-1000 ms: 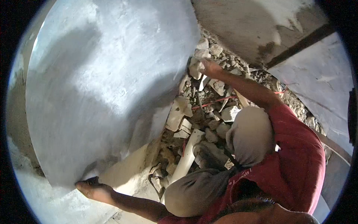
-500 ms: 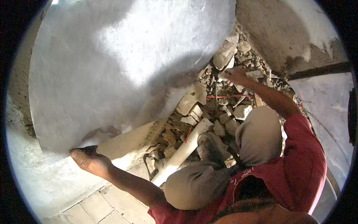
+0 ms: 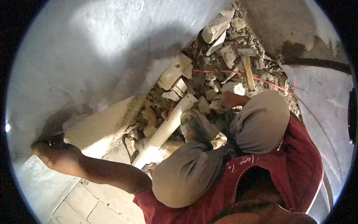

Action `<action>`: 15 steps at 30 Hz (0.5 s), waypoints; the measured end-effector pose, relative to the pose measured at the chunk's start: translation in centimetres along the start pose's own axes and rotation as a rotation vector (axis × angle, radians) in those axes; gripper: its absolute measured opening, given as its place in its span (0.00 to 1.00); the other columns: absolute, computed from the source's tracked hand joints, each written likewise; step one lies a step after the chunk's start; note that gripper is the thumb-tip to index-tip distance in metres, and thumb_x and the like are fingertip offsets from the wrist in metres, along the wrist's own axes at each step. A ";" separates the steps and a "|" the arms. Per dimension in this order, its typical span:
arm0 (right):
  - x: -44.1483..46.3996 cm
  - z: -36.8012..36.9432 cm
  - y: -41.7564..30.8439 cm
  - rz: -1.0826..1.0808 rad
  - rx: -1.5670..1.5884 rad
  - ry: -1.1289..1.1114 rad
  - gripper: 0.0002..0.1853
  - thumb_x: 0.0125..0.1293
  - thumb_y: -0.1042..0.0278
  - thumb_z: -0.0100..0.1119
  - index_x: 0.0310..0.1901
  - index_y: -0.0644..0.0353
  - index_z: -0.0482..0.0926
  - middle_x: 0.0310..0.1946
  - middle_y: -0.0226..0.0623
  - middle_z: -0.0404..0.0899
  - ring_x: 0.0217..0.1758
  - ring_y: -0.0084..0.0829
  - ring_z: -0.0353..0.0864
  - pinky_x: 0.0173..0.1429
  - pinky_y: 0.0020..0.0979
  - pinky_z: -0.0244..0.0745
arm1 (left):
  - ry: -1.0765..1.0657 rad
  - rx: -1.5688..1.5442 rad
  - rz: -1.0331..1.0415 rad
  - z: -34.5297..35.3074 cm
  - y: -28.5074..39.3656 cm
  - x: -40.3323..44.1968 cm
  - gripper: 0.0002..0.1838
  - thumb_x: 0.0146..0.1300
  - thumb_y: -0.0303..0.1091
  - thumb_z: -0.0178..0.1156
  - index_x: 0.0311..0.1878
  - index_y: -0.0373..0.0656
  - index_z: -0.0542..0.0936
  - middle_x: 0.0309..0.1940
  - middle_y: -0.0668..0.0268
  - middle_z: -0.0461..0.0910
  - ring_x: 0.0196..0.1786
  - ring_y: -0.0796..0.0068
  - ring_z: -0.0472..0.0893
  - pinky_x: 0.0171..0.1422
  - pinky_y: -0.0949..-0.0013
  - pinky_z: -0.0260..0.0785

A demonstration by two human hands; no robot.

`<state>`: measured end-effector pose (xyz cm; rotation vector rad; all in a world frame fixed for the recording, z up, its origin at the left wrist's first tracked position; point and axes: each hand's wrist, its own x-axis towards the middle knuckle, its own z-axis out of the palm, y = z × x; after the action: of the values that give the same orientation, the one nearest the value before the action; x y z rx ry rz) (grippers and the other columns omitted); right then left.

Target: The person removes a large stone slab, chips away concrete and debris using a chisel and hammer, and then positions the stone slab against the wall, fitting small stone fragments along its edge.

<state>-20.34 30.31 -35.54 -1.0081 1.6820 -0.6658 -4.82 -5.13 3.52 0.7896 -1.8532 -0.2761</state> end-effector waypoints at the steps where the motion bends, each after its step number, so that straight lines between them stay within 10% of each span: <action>1: 0.3 0.6 0.1 -0.028 -0.036 0.013 0.28 0.59 0.48 0.48 0.59 0.53 0.63 0.49 0.51 0.69 0.53 0.43 0.69 0.50 0.39 0.69 | -0.076 0.006 0.091 -0.7 -1.2 0.2 0.13 0.61 0.35 0.46 0.31 0.36 0.75 0.29 0.60 0.79 0.32 0.70 0.76 0.36 0.67 0.69; 9: 6.8 -1.1 4.1 -0.185 -0.458 0.139 0.27 0.60 0.48 0.47 0.55 0.57 0.67 0.47 0.50 0.71 0.52 0.47 0.69 0.49 0.41 0.68 | -0.091 0.070 0.023 1.2 1.2 -0.7 0.28 0.65 0.45 0.34 0.32 0.27 0.76 0.30 0.48 0.78 0.33 0.59 0.80 0.37 0.65 0.72; 15: 13.5 -6.8 -2.6 0.049 -0.181 0.127 0.39 0.56 0.47 0.54 0.58 0.72 0.55 0.49 0.53 0.69 0.51 0.41 0.71 0.54 0.39 0.67 | -0.094 0.297 0.237 -0.6 -1.6 -0.3 0.19 0.64 0.51 0.42 0.42 0.44 0.71 0.28 0.69 0.69 0.28 0.78 0.70 0.26 0.76 0.63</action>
<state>-27.74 17.05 -37.71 -1.0653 1.8992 -0.5629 -3.65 -6.04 2.72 0.7561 -2.0839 0.1181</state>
